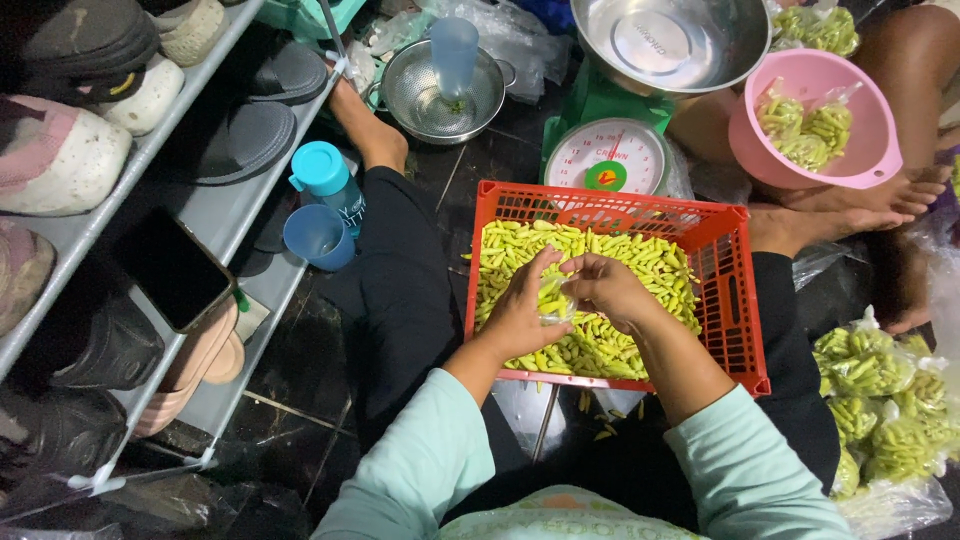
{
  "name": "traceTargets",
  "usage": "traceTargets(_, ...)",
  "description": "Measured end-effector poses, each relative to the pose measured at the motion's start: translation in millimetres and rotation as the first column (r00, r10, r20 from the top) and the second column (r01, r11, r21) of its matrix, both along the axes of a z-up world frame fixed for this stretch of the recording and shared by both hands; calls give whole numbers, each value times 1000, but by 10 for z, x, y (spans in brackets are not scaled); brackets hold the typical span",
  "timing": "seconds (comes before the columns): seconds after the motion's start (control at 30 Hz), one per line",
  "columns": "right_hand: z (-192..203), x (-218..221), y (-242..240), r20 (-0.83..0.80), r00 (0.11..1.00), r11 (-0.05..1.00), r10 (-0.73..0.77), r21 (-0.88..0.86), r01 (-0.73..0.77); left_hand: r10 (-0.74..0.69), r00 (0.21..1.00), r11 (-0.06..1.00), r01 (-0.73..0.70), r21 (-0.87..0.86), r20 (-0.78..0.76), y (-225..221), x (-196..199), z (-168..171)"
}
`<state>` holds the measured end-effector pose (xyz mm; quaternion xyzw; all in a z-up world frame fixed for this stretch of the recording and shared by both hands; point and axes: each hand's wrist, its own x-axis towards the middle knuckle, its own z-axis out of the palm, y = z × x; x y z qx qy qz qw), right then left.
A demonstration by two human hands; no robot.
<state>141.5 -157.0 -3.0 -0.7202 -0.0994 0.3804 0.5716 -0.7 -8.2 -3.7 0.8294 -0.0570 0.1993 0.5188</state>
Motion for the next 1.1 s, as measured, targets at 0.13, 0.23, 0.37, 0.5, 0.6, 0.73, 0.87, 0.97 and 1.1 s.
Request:
traceTargets(0.13, -121, 96, -11, 130, 987, 995, -98, -3, 100, -9, 989, 967, -30, -254, -150, 63, -33, 86)
traceTargets(0.23, 127, -65, 31, 54, 985, 986, -166, 3, 166, 45, 985, 869, -121, -479, -167, 116, 141, -429)
traceTargets(0.37, 144, -134, 34, 21, 991, 989, -130, 68, 128, 15, 973, 666, -182, -723, -231, 142, 300, -827)
traceTargets(0.5, 14, -47, 3, 190, 978, 995, -89, 69, 77, 68, 996, 629, -94, -772, -65, 119, 301, -747)
traceTargets(0.6, -17, 6, -5, 331, 943, 1000, -12, 25, 4, 185, 981, 680, -85, -728, 58, 99, 211, -589)
traceTargets(0.73, 381, 25, 7, 373, 928, 1000, 3, 4, -5, 232, 966, 648, -62, -759, 119, 58, 117, -402)
traceTargets(0.87, 897, 212, 98, 388, 922, 996, -1, 84, -34, 367, 930, 674, -243, -698, 31, 174, 127, -464)
traceTargets(0.97, 1739, 485, 89, 543, 840, 993, -8, 100, -55, 401, 916, 676, -319, -664, -31, 257, 209, -613)
traceTargets(1.1, 2842, 1032, 39, 780, 614, 992, -117, 68, 103, 376, 912, 702, -395, -592, -163, 230, 206, -572)
